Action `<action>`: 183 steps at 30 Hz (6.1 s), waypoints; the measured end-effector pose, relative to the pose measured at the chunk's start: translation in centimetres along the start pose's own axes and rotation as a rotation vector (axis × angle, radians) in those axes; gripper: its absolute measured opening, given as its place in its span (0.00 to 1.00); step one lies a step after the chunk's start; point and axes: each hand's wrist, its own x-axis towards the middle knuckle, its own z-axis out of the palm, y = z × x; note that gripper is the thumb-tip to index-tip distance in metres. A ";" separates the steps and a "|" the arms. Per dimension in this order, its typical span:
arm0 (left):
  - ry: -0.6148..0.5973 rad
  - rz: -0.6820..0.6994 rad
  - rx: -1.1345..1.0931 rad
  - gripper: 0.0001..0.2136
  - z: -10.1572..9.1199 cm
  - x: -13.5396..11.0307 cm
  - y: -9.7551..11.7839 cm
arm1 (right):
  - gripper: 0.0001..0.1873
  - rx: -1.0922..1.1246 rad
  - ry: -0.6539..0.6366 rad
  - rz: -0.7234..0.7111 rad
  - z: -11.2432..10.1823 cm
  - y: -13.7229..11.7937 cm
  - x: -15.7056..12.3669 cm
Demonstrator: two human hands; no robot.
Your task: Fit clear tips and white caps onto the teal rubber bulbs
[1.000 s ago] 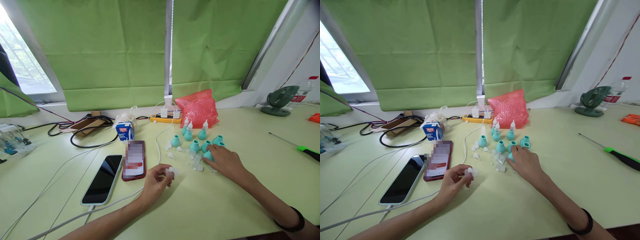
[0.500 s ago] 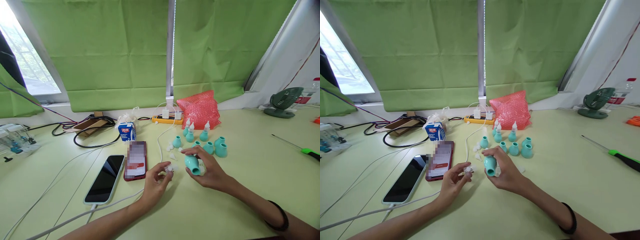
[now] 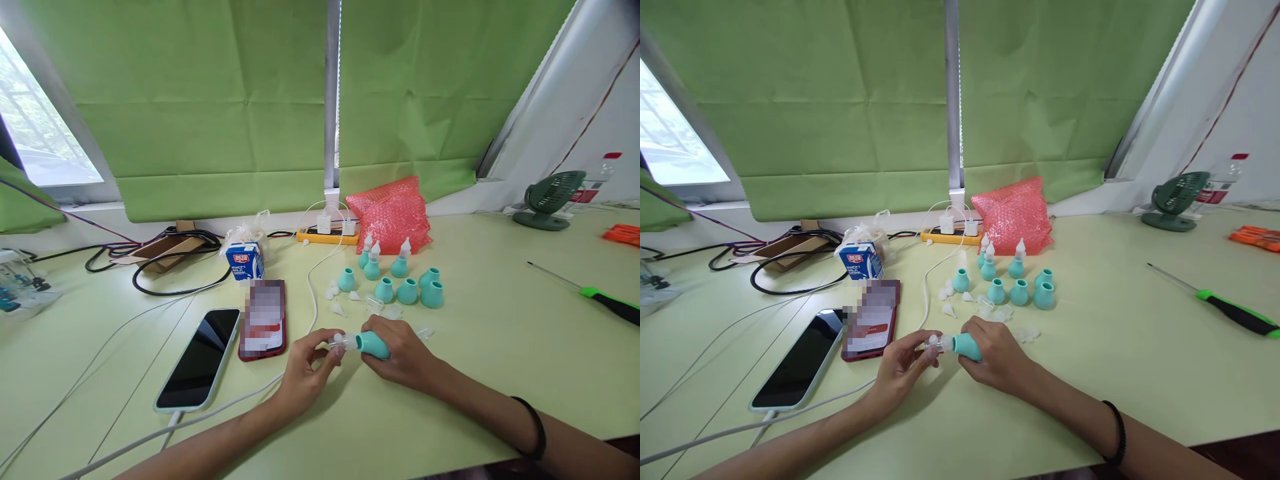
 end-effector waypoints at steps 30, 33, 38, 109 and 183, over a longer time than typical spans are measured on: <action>-0.291 0.487 0.557 0.10 -0.8 -0.3 0.5 | 0.07 0.640 -0.549 0.365 -0.9 -0.4 0.0; -0.276 0.415 0.464 0.09 -0.6 -0.3 0.5 | 0.05 0.723 -0.609 0.422 -1.0 -0.4 0.0; -0.069 -0.080 -0.036 0.12 0.1 0.1 0.6 | 0.10 0.824 -0.491 0.461 -1.3 -1.7 0.4; -0.014 -0.123 0.143 0.12 0.3 -1.3 0.5 | 0.12 1.102 -0.404 0.463 -0.4 1.2 2.9; -0.041 0.019 0.213 0.08 0.3 -1.4 0.6 | 0.20 -0.248 0.825 0.594 -6.2 18.9 2.1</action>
